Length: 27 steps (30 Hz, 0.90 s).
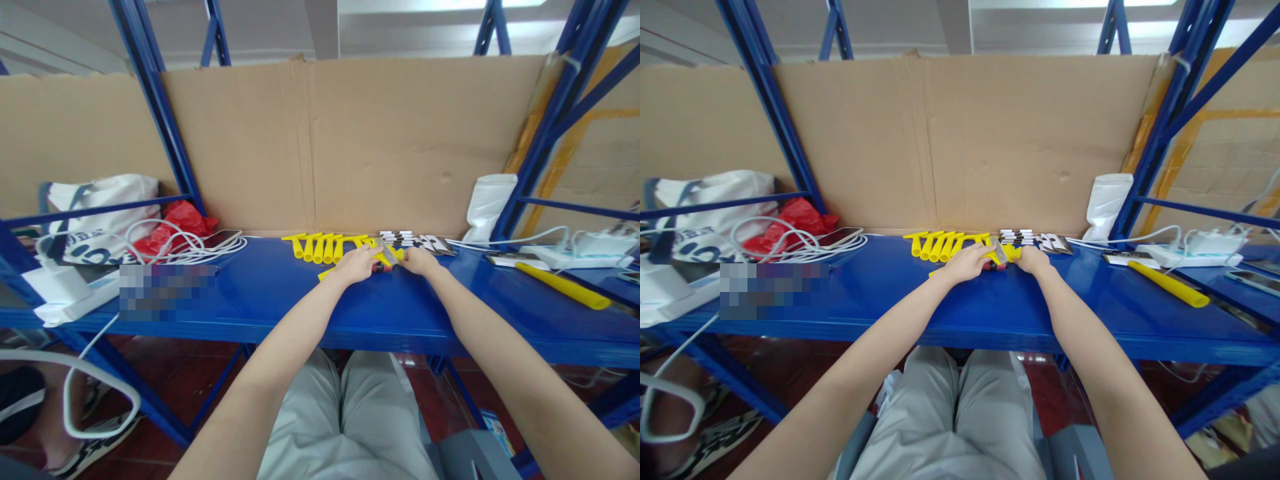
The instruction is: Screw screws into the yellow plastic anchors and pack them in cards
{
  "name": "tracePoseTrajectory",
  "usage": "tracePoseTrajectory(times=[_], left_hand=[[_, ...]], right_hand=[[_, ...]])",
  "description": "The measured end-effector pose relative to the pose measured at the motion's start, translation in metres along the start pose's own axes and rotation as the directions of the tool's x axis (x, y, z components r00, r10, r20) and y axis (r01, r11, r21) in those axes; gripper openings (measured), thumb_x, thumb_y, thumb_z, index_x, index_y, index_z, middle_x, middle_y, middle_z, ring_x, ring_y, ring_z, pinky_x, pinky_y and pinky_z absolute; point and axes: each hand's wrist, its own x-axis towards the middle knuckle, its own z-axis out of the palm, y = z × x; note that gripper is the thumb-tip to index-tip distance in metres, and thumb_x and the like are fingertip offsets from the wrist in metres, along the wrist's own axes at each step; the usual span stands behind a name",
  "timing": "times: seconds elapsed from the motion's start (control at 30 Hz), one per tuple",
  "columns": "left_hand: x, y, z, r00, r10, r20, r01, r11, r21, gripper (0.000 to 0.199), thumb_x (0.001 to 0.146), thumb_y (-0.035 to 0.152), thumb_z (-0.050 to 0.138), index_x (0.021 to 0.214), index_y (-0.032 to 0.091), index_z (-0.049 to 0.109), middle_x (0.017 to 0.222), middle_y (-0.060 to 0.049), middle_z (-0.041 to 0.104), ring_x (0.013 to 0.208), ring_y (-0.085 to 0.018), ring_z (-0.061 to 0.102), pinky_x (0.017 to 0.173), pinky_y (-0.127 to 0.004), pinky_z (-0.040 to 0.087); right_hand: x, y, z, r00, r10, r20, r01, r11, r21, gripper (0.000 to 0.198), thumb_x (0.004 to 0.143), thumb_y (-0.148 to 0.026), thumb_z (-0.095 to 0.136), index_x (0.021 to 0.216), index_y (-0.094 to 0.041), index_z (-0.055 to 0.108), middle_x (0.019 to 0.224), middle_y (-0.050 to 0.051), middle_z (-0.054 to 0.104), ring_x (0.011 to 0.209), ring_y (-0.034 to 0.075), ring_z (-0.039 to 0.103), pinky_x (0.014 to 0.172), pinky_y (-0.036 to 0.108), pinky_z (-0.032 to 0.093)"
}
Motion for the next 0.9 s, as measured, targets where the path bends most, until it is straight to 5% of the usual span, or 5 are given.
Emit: tracePoseTrajectory(times=[0.67,0.9], left_hand=[[0.0009,-0.0018,0.003,1.0,0.007,0.006,-0.007,1.0,0.027,0.042,0.092,0.023,0.043,0.134,0.022,0.049,0.127,-0.009,0.057,0.114,-0.022,0.056,0.095,-0.033,0.045],[0.0012,-0.0024,0.004,1.0,0.013,-0.002,-0.013,0.999,0.029,0.041,0.092,0.023,0.043,0.133,0.022,0.05,0.128,-0.009,0.057,0.114,-0.021,0.056,0.096,-0.032,0.044]], right_hand=[[0.0018,0.0006,0.0036,1.0,-0.028,-0.002,0.028,1.0,-0.004,0.04,0.087,-0.025,0.045,0.118,-0.008,0.062,0.119,0.02,0.062,0.113,0.028,0.058,0.089,0.031,0.045],[0.0059,0.0039,0.0056,0.996,-0.085,-0.011,0.085,0.996,-0.005,0.033,0.084,-0.028,0.05,0.108,-0.016,0.07,0.111,0.014,0.067,0.106,0.025,0.062,0.086,0.03,0.045]])
